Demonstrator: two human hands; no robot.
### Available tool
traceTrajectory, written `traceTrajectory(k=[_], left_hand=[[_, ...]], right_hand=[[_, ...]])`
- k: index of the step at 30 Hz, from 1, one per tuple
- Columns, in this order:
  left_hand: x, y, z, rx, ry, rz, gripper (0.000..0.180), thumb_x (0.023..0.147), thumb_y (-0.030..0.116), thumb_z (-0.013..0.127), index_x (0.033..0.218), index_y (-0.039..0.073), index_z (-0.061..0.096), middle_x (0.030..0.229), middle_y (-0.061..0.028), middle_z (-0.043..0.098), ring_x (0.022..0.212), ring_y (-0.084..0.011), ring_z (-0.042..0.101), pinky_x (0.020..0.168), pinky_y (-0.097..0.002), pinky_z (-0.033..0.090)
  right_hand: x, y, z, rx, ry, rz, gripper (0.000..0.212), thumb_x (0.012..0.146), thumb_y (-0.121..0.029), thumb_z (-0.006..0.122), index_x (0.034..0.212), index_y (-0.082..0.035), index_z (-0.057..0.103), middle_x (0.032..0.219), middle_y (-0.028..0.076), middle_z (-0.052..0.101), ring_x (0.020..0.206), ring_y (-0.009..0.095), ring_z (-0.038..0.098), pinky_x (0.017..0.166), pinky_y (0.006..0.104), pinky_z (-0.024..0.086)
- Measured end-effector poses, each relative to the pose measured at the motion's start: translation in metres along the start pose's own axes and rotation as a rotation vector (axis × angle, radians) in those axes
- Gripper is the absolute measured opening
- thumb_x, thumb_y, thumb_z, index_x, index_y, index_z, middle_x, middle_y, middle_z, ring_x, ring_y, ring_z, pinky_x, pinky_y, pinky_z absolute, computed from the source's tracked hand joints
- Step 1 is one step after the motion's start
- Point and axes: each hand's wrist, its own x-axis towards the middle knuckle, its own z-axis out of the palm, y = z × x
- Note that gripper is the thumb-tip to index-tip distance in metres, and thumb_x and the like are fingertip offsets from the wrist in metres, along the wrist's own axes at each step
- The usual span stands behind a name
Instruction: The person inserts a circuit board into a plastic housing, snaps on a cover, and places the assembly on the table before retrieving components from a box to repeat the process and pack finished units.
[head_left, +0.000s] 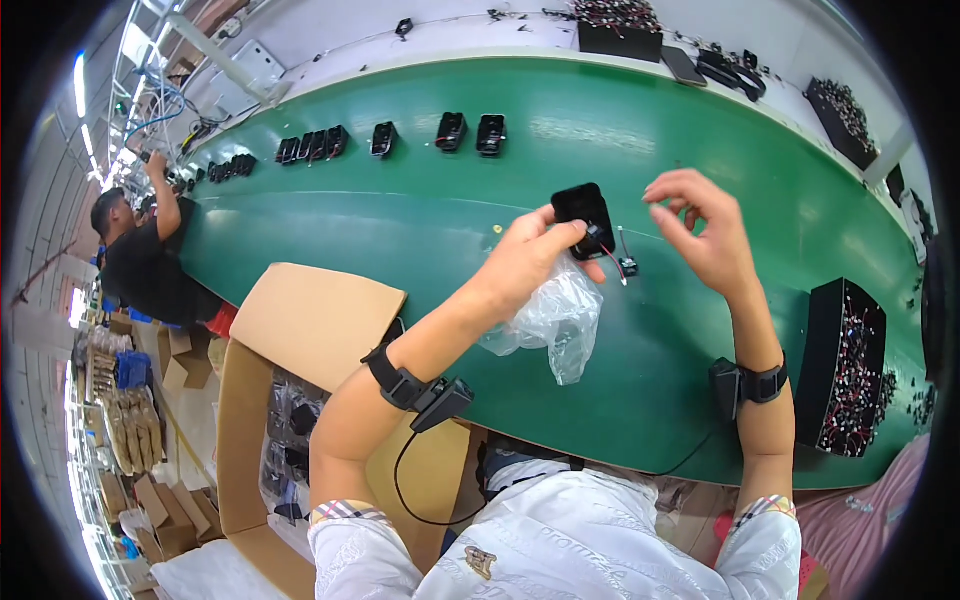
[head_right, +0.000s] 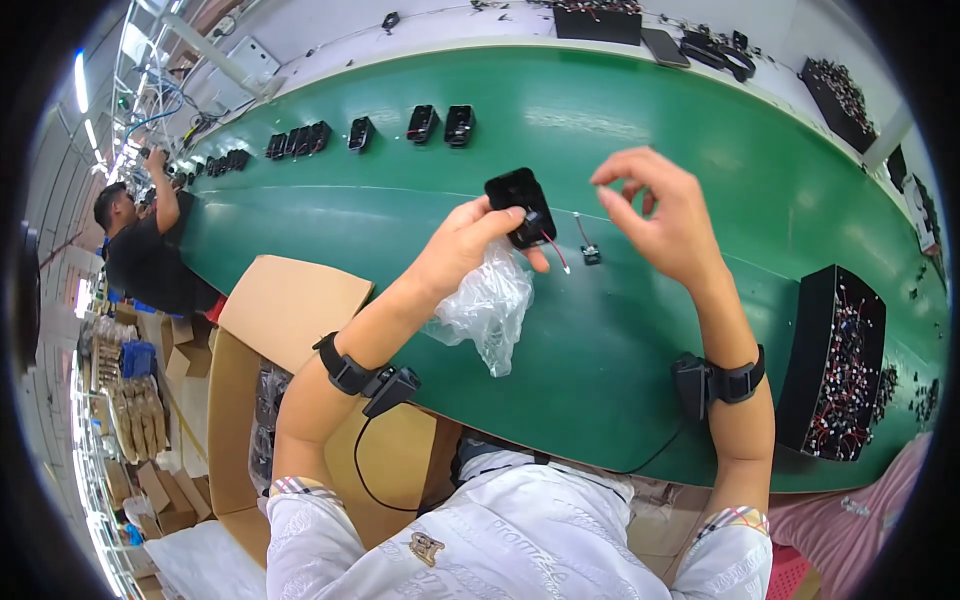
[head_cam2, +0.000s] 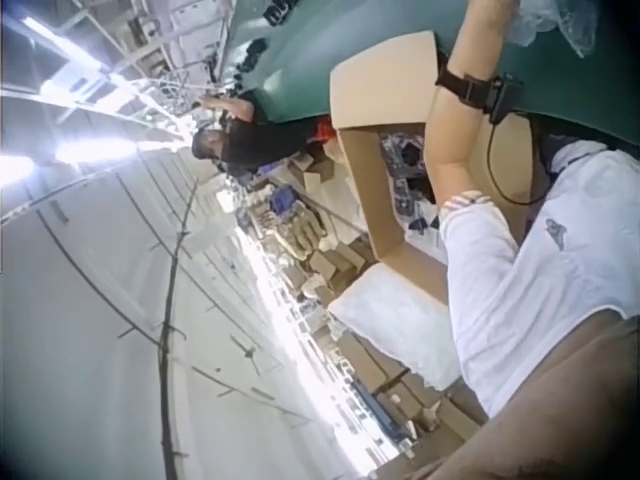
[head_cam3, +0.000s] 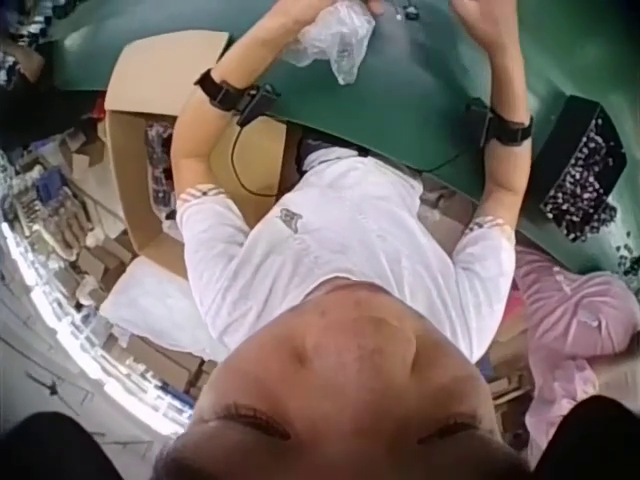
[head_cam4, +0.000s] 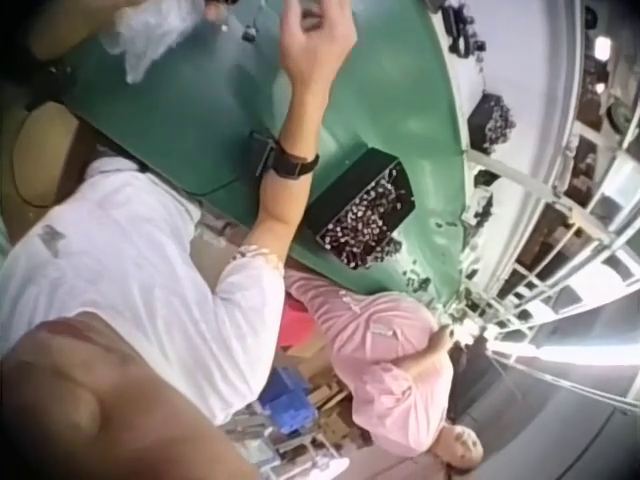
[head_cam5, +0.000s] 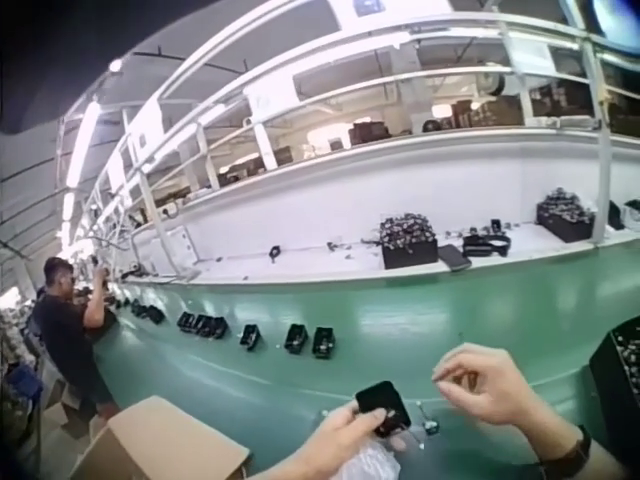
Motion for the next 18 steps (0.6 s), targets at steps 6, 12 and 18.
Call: traceTrajectory(k=[6, 12, 18], left_hand=[[0.015, 0.002, 0.036, 0.062, 0.022, 0.072, 0.03, 0.1, 0.022, 0.056, 0.117, -0.003, 0.055, 0.097, -0.0105, 0.069, 0.077, -0.0166, 0.069, 0.066, -0.0309, 0.056], [0.017, -0.003, 0.056, 0.244, 0.127, 0.305, 0.031, 0.1, 0.031, 0.061, 0.096, 0.0, 0.059, 0.09, -0.0056, 0.067, 0.08, -0.0085, 0.063, 0.07, -0.0251, 0.051], [0.022, -0.021, 0.056, -0.026, 0.101, 0.446, 0.029, 0.101, 0.029, 0.059, 0.102, 0.001, 0.061, 0.096, -0.0012, 0.065, 0.087, -0.0046, 0.057, 0.075, -0.0225, 0.046]], right_hand=[[-0.015, -0.033, 0.006, -0.101, 0.105, -0.245, 0.023, 0.074, -0.004, 0.077, 0.097, -0.006, 0.072, 0.096, 0.005, 0.062, 0.075, 0.015, 0.058, 0.062, 0.0278, 0.047], [-0.019, -0.032, 0.001, -0.256, 0.207, -0.206, 0.021, 0.074, -0.004, 0.078, 0.094, -0.006, 0.072, 0.089, 0.007, 0.058, 0.073, 0.019, 0.058, 0.06, 0.029, 0.047], [-0.019, -0.032, -0.012, 0.341, 0.047, -0.008, 0.015, 0.084, -0.002, 0.076, 0.098, 0.001, 0.072, 0.101, 0.007, 0.065, 0.085, 0.009, 0.061, 0.068, 0.0239, 0.048]])
